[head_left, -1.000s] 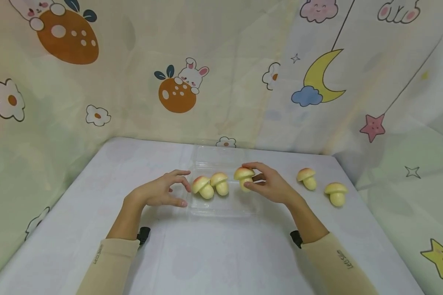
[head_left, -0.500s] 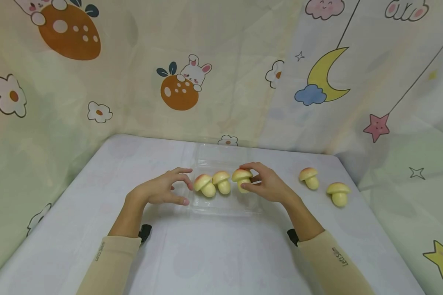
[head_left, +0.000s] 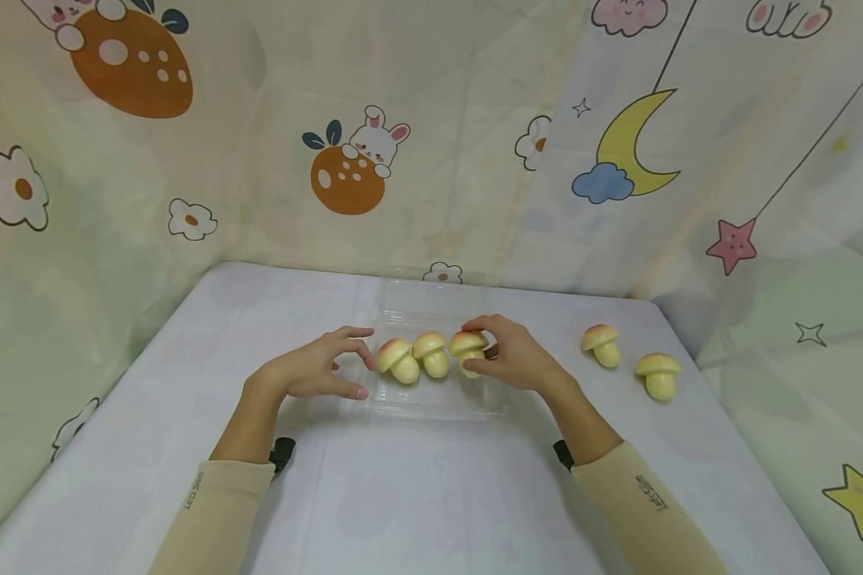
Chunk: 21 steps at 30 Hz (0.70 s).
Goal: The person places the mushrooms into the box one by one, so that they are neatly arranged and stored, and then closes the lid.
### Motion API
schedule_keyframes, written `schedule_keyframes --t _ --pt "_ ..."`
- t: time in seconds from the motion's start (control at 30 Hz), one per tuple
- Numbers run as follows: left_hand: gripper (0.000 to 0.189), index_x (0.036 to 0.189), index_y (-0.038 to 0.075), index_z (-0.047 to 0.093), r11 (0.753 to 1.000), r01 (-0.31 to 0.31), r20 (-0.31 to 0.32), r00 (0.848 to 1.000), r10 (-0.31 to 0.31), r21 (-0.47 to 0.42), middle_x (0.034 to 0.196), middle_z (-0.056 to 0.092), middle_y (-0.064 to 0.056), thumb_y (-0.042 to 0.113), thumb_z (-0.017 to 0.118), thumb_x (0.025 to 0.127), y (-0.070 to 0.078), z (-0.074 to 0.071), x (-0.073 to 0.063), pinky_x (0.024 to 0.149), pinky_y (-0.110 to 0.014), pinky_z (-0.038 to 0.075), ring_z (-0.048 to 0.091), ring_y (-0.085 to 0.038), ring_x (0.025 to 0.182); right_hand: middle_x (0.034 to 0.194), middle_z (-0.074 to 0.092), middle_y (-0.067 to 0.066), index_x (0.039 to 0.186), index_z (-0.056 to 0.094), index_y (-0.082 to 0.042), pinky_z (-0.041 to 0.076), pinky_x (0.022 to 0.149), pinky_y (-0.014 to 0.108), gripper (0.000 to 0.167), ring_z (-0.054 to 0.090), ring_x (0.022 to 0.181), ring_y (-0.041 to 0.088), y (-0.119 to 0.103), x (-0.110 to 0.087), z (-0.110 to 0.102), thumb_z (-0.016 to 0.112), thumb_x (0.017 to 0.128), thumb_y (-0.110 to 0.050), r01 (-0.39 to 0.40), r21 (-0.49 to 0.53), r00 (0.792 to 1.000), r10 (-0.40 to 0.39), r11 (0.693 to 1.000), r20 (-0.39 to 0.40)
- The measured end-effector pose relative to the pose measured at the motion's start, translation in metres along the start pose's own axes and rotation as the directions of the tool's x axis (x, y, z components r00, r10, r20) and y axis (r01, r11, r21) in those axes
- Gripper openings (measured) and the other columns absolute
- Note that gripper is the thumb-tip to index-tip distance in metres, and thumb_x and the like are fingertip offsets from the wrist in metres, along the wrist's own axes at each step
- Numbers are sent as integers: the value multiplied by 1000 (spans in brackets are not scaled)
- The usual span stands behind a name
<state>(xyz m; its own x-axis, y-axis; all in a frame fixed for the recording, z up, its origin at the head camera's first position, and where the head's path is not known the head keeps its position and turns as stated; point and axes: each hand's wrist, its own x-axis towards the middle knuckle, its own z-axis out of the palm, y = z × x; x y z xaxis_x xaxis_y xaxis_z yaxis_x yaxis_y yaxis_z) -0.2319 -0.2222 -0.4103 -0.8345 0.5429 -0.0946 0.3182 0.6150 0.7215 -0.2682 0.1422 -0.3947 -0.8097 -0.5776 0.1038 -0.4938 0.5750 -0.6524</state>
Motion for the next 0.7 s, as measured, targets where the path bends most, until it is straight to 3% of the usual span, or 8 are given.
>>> schedule_keyframes --t 0.17,0.47,0.7 --pt "42 117 19 68 1000 -2 4 1000 2 -3 169 25 -4 39 86 84 0 -1 0 109 -54 46 28 -32 151 136 59 11 138 58 -9 60 81 33 56 71 89 18 -3 4 1 82 90 -24 -44 -84 999 45 996 15" --pt "41 116 19 68 1000 2 15 1000 -2 -11 169 25 -5 38 85 85 1 5 -2 108 -56 46 26 -35 152 130 63 8 134 60 -6 59 83 31 52 67 102 23 -4 4 11 83 89 -20 -68 -112 995 76 991 64" --pt "38 115 19 68 1000 -14 -4 1000 14 6 169 24 -8 35 85 86 1 3 0 106 -58 47 26 -38 152 124 64 12 134 59 -4 52 96 46 49 60 111 28 -13 7 15 79 91 -17 -48 -236 997 62 971 53"
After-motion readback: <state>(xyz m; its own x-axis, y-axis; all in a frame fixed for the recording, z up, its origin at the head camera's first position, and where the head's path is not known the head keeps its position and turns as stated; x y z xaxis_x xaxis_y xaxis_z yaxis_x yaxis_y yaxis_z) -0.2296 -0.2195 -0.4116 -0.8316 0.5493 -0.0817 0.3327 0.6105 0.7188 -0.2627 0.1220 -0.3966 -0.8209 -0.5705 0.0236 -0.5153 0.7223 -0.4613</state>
